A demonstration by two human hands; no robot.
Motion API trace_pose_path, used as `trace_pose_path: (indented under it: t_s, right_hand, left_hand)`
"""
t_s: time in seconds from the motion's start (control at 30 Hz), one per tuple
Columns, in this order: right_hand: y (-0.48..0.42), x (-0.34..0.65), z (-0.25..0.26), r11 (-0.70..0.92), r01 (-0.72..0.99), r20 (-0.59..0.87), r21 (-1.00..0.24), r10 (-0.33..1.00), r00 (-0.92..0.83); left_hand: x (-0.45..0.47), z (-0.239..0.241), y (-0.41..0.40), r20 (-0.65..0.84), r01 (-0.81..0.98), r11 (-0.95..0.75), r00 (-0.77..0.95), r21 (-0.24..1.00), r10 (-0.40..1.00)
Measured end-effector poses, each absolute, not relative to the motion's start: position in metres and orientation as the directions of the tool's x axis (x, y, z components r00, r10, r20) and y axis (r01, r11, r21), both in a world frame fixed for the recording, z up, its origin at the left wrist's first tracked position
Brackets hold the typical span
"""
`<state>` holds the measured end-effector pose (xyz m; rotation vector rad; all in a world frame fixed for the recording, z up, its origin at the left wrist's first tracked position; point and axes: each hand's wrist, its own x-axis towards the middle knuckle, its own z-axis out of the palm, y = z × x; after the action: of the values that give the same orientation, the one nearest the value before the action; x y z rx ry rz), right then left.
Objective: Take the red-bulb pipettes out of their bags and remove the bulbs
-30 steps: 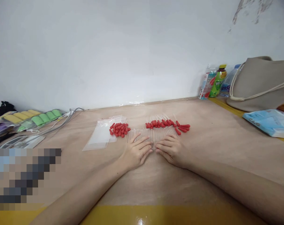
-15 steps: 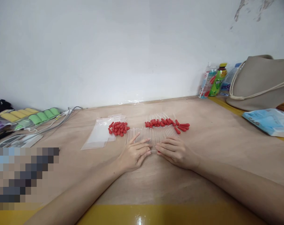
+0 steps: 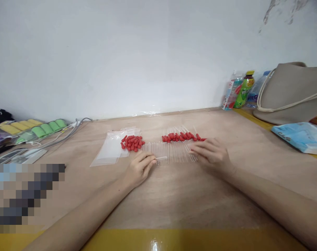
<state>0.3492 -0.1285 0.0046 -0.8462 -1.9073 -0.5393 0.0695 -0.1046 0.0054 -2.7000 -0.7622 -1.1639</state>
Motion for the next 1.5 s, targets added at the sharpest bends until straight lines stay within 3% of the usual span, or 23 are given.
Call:
trace_pose_path:
  t_s: [0.13,0.27,0.4,0.63,0.9,1.13,1.33,1.5]
  right_hand:
    - [-0.105,0.375,0.003,0.466,0.797,0.823,-0.385,0.565,0.067]
    - [-0.085,0.400,-0.002,0.286,0.779,0.680,-0.558,0.695,0.232]
    - [-0.072,0.416,-0.009,0.147,0.695,0.542,-0.704,0.744,0.392]
    - [-0.071,0.418,-0.009,0.022,0.650,0.377,-0.760,0.829,0.412]
    - [-0.063,0.423,-0.017,0.020,0.499,0.241,-0.867,0.893,0.382]
    - [-0.060,0.428,-0.020,0.031,0.595,0.231,-0.803,0.937,0.263]
    - [-0.055,0.427,-0.021,0.003,0.626,0.268,-0.780,0.905,0.330]
    - [-0.050,0.429,-0.024,-0.037,0.654,0.228,-0.755,0.921,0.316]
  left_hand:
    - [0.070,0.002,-0.094,0.773,0.586,-0.799,0.441,0.136,0.456]
    - [0.072,0.001,-0.083,0.773,0.637,-0.757,0.405,0.145,0.489]
    - [0.071,0.003,-0.079,0.760,0.649,-0.741,0.392,0.170,0.518]
    - [0.071,0.001,-0.078,0.757,0.630,-0.764,0.431,0.137,0.491]
    - [0.076,0.000,-0.084,0.717,0.572,-0.799,0.477,0.185,0.508]
    - [0.077,0.003,-0.090,0.630,0.572,-0.790,0.534,0.222,0.564]
    - [0.072,0.011,-0.092,0.555,0.556,-0.817,0.635,0.156,0.538]
    - [0.065,0.014,-0.088,0.387,0.558,-0.815,0.724,0.157,0.570]
